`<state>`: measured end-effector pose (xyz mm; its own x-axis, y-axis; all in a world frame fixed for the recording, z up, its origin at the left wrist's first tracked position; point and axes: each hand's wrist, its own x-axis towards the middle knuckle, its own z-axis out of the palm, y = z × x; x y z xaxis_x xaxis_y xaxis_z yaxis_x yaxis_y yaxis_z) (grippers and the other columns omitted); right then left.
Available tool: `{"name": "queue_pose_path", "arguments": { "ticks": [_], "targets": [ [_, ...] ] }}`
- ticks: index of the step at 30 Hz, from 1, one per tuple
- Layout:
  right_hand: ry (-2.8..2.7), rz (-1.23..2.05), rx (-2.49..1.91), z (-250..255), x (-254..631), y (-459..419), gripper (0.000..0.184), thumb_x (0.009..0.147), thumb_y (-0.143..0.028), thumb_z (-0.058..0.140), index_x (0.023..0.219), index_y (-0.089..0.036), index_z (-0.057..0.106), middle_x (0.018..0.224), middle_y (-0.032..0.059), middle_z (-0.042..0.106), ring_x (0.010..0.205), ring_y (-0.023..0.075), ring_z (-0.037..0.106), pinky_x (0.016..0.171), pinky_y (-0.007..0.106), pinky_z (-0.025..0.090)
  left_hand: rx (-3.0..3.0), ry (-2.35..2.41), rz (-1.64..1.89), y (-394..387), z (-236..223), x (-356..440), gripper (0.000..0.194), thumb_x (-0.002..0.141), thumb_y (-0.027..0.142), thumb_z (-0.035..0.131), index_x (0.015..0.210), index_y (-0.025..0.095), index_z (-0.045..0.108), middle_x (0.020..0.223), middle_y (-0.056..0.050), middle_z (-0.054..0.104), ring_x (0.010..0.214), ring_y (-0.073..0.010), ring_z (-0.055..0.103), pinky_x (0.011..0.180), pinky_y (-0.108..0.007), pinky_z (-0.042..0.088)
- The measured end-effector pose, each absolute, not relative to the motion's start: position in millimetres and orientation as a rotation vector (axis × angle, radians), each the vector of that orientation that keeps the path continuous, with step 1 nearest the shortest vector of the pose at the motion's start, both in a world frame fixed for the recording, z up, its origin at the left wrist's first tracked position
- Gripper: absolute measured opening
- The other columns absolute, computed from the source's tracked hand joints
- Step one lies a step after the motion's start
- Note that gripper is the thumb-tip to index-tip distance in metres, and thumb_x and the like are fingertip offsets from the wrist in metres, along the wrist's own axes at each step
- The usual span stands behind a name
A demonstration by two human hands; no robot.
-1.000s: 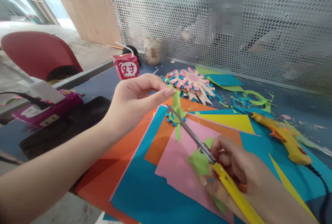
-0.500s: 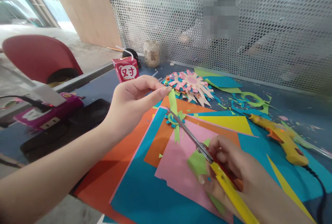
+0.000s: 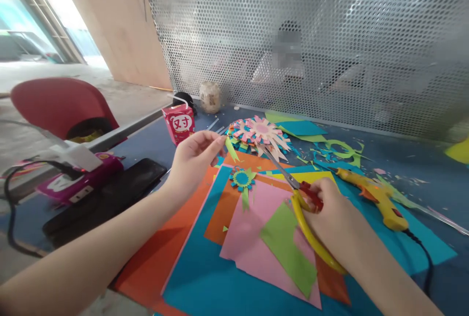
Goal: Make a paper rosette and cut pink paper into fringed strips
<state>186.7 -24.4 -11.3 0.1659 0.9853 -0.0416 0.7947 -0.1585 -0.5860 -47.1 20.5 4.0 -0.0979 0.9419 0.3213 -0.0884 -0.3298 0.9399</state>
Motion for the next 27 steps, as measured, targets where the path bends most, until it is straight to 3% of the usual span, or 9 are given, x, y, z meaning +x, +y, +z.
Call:
{"name": "queue_pose_path", "arguments": {
  "ticks": [5, 10, 15, 20, 27],
  "targets": [
    [-1.837, 0.375, -2.118, -19, 189, -16, 0.030, 0.068, -0.049, 0.055, 0.076, -0.026, 0.037, 0.069, 0.0047, 0.063, 0.061, 0.0260, 0.063, 0.051, 0.034, 0.044, 1.466, 1.043, 1.420, 21, -9, -43, 0.018, 0.073, 0.033, 0.063, 0.070, 0.016, 0.058, 0.059, 0.002, 0.056, 0.054, -0.0090, 0.052, 0.052, -0.021, 0.040],
    [-1.903, 0.363, -1.872, -23, 190, -13, 0.024, 0.072, -0.043, 0.051, 0.080, -0.021, 0.051, 0.084, 0.0117, 0.066, 0.077, 0.0279, 0.064, 0.066, 0.039, 0.049, 1.505, 1.106, 1.322, 24, -17, -41, 0.019, 0.075, 0.034, 0.058, 0.071, 0.015, 0.059, 0.060, 0.000, 0.058, 0.055, -0.0114, 0.055, 0.053, -0.023, 0.042],
    [-1.948, 0.196, -1.678, -8, 175, -12, 0.012, 0.072, -0.032, 0.050, 0.073, -0.021, 0.056, 0.087, 0.0131, 0.064, 0.089, 0.0319, 0.058, 0.082, 0.049, 0.042, 1.491, 1.060, 1.291, 22, -16, -41, 0.019, 0.075, 0.034, 0.058, 0.073, 0.016, 0.059, 0.063, 0.000, 0.059, 0.051, -0.0106, 0.054, 0.049, -0.022, 0.042],
    [-1.975, 0.492, -1.528, 1, 144, -16, 0.016, 0.081, -0.033, 0.048, 0.080, -0.023, 0.060, 0.082, 0.0029, 0.068, 0.079, 0.0206, 0.063, 0.071, 0.033, 0.048, 1.552, 1.035, 1.233, 19, -19, -39, 0.018, 0.075, 0.034, 0.058, 0.071, 0.016, 0.058, 0.061, 0.001, 0.057, 0.050, -0.0101, 0.052, 0.048, -0.021, 0.040],
    [-1.850, 0.724, -1.345, -3, 120, -7, 0.016, 0.077, -0.032, 0.055, 0.065, -0.021, 0.053, 0.063, -0.0016, 0.058, 0.062, 0.0146, 0.056, 0.058, 0.025, 0.044, 1.597, 0.989, 1.214, 18, -21, -36, 0.015, 0.075, 0.029, 0.058, 0.068, 0.016, 0.058, 0.060, 0.001, 0.057, 0.051, -0.0095, 0.051, 0.049, -0.021, 0.039]
  ]
}}
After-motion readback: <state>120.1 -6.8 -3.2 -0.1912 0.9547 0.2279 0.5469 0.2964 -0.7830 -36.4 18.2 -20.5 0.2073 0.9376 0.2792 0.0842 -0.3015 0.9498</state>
